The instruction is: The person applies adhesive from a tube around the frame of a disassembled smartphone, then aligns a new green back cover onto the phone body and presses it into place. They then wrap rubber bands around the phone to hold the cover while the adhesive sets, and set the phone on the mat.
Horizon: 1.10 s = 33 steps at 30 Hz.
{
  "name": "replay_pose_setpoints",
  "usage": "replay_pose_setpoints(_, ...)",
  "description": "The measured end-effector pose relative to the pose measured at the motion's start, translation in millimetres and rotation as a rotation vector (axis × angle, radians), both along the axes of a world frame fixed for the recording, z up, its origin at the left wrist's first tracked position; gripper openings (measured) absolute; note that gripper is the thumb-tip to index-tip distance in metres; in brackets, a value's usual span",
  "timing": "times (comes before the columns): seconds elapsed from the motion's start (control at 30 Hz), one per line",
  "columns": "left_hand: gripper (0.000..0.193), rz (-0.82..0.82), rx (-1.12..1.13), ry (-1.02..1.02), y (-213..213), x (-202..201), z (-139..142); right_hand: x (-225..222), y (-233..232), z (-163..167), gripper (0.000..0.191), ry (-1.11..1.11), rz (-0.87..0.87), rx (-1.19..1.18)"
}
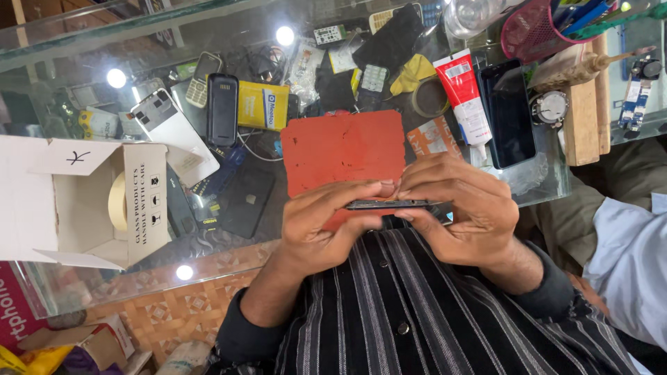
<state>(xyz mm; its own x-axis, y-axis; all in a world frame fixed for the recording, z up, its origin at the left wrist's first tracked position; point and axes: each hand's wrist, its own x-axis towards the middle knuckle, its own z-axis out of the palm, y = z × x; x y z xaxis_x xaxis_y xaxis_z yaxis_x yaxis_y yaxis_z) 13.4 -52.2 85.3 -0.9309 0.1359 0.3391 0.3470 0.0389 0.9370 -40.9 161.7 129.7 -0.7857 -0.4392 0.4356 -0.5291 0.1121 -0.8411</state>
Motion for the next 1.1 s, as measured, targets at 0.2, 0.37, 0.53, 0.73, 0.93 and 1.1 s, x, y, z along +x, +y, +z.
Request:
replay_pose_setpoints(0.2, 0.015, 0.046, 0.091, -0.083, 5, 2, 1, 3, -1, 5, 0.04, -0.151, -0.019, -0.049)
replay_pose_setpoints(0.37, 0.014, 0.035, 0.194, -0.063, 5, 10, -4, 6, 3, -1, 0.05, -0.167, 0.011, -0.138)
replay_pose_setpoints(0.53, 0.012, 0.01, 0.228, -0.028, 6, 12, -1, 9, 7, -14, 0.027, -0.138, 0.044, -0.199)
replay_pose_setpoints(0.73, 0.013, 0.002, 0.162, 0.102, 8, 7, 5, 10, 10, -16, 0.018, -0.154, 0.095, -0.277)
replay_pose_setpoints(0.93, 0.015, -0.018, 0.131, 0.079, 9, 8, 9, 10, 9, -11, 0.018, -0.115, 0.072, -0.214)
replay_pose_setpoints(1.1, 0.02, 0.047, 0.074, 0.124, 10, 5, 14, 6, 10, -9, 0.037, -0.202, 0.091, -0.25)
